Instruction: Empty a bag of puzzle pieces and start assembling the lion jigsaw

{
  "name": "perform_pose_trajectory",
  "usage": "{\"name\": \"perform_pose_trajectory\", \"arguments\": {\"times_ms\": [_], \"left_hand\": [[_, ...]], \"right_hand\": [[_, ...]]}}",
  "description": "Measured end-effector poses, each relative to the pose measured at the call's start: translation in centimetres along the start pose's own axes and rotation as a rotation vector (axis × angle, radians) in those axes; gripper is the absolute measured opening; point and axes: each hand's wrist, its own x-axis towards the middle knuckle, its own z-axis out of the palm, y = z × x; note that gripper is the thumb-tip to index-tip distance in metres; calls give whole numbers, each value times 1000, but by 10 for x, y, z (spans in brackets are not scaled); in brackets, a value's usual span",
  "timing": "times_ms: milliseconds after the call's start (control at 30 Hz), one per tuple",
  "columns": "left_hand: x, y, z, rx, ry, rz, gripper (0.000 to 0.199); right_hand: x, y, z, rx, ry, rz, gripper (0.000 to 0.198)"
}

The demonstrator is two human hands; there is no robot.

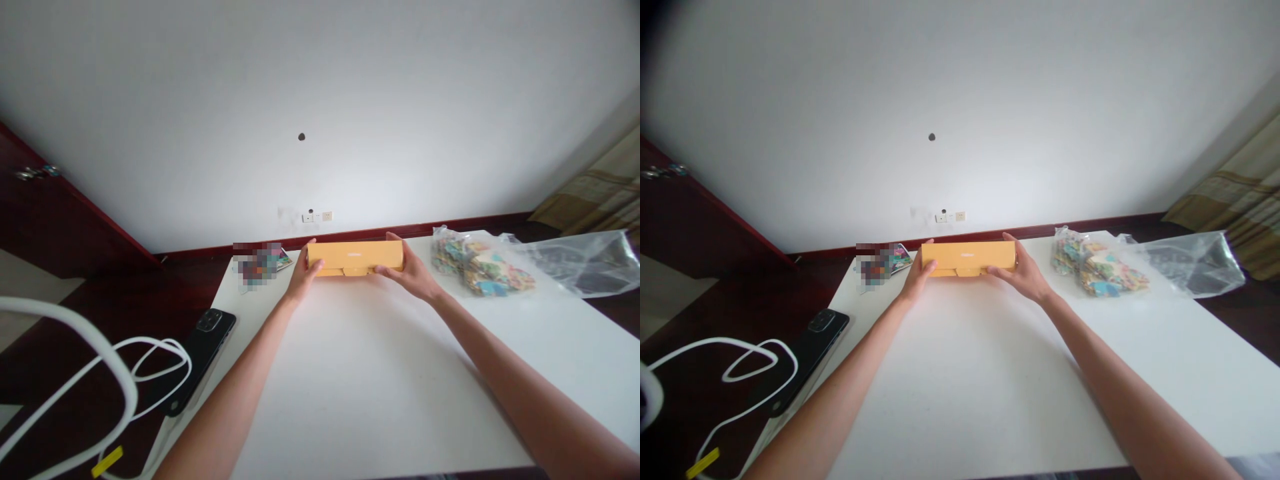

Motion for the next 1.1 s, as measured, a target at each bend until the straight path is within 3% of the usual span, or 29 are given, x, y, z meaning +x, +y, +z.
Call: {"name": "perform_pose_trajectory", "arguments": {"times_ms": [133, 333, 433, 600, 967, 1100], "left_hand": [[-1, 2, -2, -15, -40, -34, 92], [-4, -4, -3, -52, -126, -69, 117], [-4, -9, -2, -34, -103, -40, 115], [-4, -10, -1, -23, -68, -25, 108], [-4, -9, 0, -39, -51, -21, 105], [-4, -11, -1, -32, -67, -14, 104]], "right_hand": [[-2, -6, 4, -146, 115, -81, 100], [-5, -7, 7, -234, 183, -132, 101], [-6, -10, 7, -287, 227, -245, 90], [-9, -21, 10, -441, 268, -399, 53], [-12, -25, 17, -517, 273, -519, 33], [-13, -30, 19, -494, 217, -562, 25]]}}
